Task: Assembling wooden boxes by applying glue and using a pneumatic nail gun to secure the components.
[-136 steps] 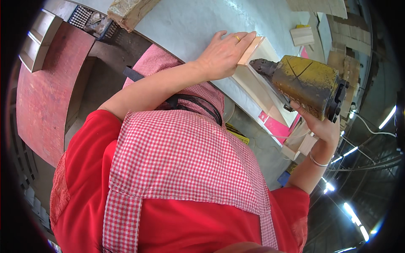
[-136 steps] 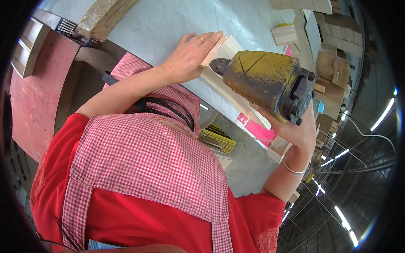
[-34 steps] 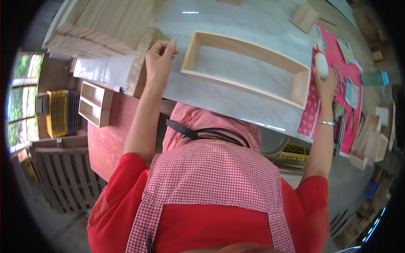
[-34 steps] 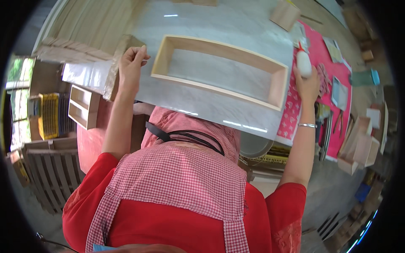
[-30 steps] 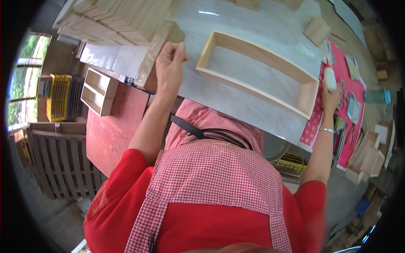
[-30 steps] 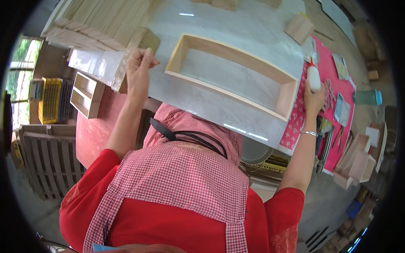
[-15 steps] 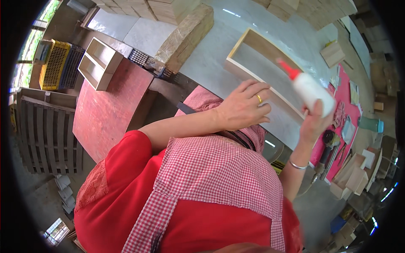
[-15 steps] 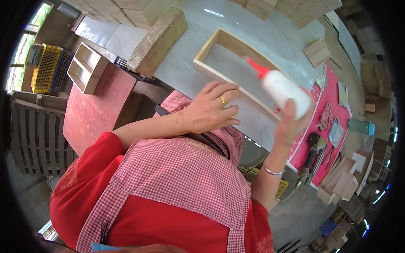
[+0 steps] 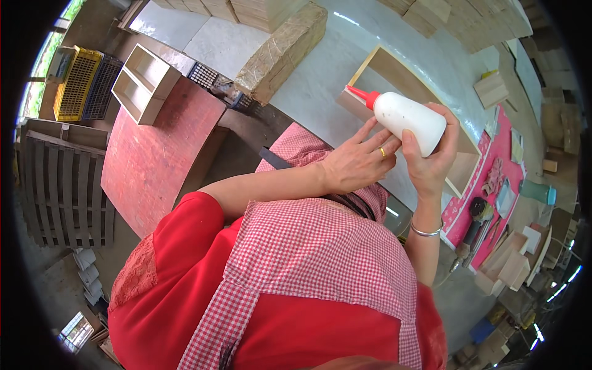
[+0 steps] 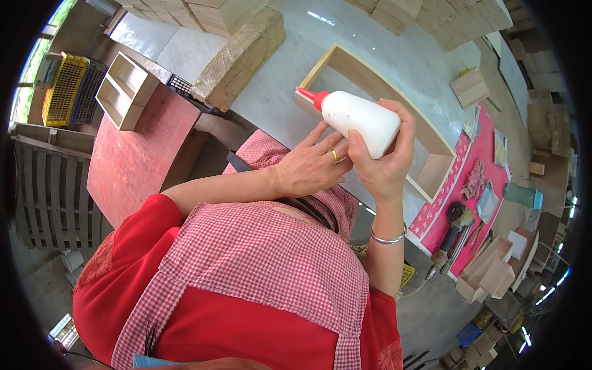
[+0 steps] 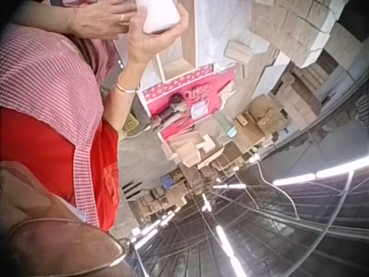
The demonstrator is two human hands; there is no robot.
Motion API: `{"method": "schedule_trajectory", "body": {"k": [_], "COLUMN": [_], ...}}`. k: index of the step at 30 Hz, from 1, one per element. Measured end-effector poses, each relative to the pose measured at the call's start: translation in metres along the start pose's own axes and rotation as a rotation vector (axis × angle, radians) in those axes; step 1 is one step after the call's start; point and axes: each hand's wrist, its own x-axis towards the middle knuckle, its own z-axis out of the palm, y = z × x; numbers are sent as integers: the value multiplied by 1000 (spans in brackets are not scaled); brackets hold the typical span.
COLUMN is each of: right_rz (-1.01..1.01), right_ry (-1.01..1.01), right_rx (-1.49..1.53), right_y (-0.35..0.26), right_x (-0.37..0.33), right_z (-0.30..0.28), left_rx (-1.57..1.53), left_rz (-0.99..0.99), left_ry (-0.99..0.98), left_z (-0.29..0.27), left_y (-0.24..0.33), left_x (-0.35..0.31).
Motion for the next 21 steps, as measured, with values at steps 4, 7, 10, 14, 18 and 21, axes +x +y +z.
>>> {"method": "schedule_trajectory", "body": {"k": [4,7,10,14,18,21], "right_rz": [-28,-48,-71,-93,-126,-115], "right_ry": [0,16,40,73,123,161], "right_rx": [-47,-81,-112,-161,-238,-282], "right_y": [1,3,7,15,20,19], "right_x": [5,11,20,32,46,56], "right_z": [-1,-1,-3,-4,-2,-1], "left_rx": [-29,-37,-23,18,19,-3], "left_rz": [-9,-8,5,21,17,17], "left_ry": [29,37,28,-8,9,2], "left_z": [1,0,-2,1,-1,-5], "left_y": [1,0,0,-1,-1,0], "left_x": [1,1,2,0,0,2]}}
